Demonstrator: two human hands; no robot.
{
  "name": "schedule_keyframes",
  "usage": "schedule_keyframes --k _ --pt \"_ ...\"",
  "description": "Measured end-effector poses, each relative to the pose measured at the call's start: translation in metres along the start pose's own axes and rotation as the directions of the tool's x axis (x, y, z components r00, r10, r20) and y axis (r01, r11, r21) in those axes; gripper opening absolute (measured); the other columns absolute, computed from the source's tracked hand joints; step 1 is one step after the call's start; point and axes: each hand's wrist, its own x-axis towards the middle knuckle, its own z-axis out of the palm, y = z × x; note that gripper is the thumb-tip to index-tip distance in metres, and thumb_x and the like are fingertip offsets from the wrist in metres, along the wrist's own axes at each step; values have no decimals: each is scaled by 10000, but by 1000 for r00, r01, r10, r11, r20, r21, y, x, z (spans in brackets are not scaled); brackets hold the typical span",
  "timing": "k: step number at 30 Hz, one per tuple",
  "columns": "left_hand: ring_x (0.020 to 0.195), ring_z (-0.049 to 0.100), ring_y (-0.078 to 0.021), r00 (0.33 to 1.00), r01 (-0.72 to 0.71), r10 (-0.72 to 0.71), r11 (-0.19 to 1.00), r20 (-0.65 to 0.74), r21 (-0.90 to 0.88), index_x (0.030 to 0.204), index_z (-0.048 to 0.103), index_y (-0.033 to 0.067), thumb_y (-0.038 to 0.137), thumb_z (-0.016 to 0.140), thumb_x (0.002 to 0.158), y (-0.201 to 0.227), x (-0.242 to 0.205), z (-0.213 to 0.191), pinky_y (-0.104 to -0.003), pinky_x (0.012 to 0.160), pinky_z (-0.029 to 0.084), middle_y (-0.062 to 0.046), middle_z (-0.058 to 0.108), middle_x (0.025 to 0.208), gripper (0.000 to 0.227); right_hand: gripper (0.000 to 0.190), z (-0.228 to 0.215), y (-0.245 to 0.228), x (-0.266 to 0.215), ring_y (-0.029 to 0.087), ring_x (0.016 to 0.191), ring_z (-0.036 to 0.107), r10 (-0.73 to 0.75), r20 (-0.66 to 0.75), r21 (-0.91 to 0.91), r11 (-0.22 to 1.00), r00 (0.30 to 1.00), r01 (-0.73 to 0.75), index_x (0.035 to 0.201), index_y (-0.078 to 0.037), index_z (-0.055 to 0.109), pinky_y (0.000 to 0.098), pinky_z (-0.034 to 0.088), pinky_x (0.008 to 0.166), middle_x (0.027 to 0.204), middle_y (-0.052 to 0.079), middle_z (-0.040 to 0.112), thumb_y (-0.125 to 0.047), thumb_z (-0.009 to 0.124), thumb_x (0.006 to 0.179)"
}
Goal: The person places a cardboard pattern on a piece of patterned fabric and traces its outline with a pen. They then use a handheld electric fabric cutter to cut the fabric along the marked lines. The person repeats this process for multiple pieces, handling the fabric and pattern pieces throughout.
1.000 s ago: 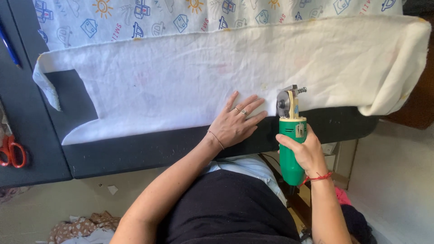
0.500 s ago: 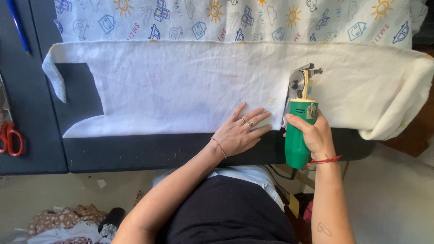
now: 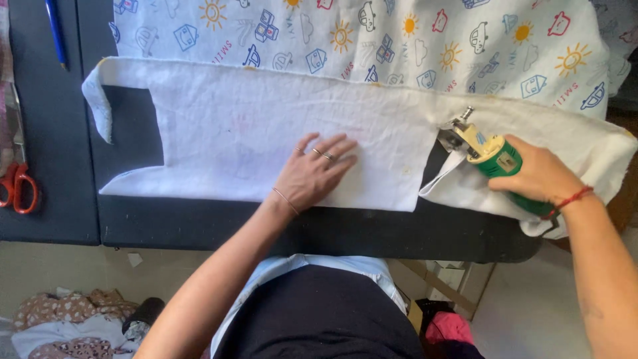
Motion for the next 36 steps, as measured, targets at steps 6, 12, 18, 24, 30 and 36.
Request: schedule_keyframes --k 6,12,18,24,30,36 --pt "1228 371 -204 999 -20 20 1000 32 21 1156 506 197 220 493 890 -19 -12 -15 -459 1020 214 -45 398 1314 267 673 -17 -4 21 246 715 587 -37 45 -56 998 998 40 1108 -188 551 300 425 653 832 99 656 -190 733 460" --pt "1195 411 -196 1000 -8 8 1000 -26 1 1092 542 183 183 526 845 -19 -7 -18 -460 999 257 -40 444 1268 248 654 -26 -30 23 245 700 573 -85 61 -84 992 994 90 1097 -208 552 308 421 658 804 96 640 -192 713 463" --pt "1177 431 -199 998 -6 7 1000 -60 14 1059 554 174 170 539 840 -18 -6 -20 -445 1001 261 -43 460 1249 219 721 -36 -70 16 242 779 580 -78 94 -73 994 993 85 1167 -259 526 293 420 702 893 60 644 -171 696 472" --pt "1171 434 -169 993 19 -18 1000 -115 7 1014 583 192 171 571 811 -19 -9 -15 -429 1012 255 -17 470 1240 205 644 -31 -89 21 264 722 566 -123 86 -114 985 989 132 1090 -223 542 308 418 673 834 95 635 -237 698 465" --pt "1159 448 -183 992 15 -14 1000 -124 9 1002 574 183 171 569 817 -20 -9 -15 -436 1000 272 -28 480 1229 185 673 -30 -121 21 275 754 568 -160 83 -121 978 984 169 1125 -258 518 320 417 668 843 89 630 -263 692 475" --pt "1168 442 -184 993 30 -33 999 -116 -30 1013 581 184 190 560 821 -21 -12 -13 -437 1010 259 -31 469 1245 193 547 -13 -136 29 274 746 551 -229 -6 -34 973 973 229 1006 -145 544 335 401 683 846 111 613 -282 678 494"
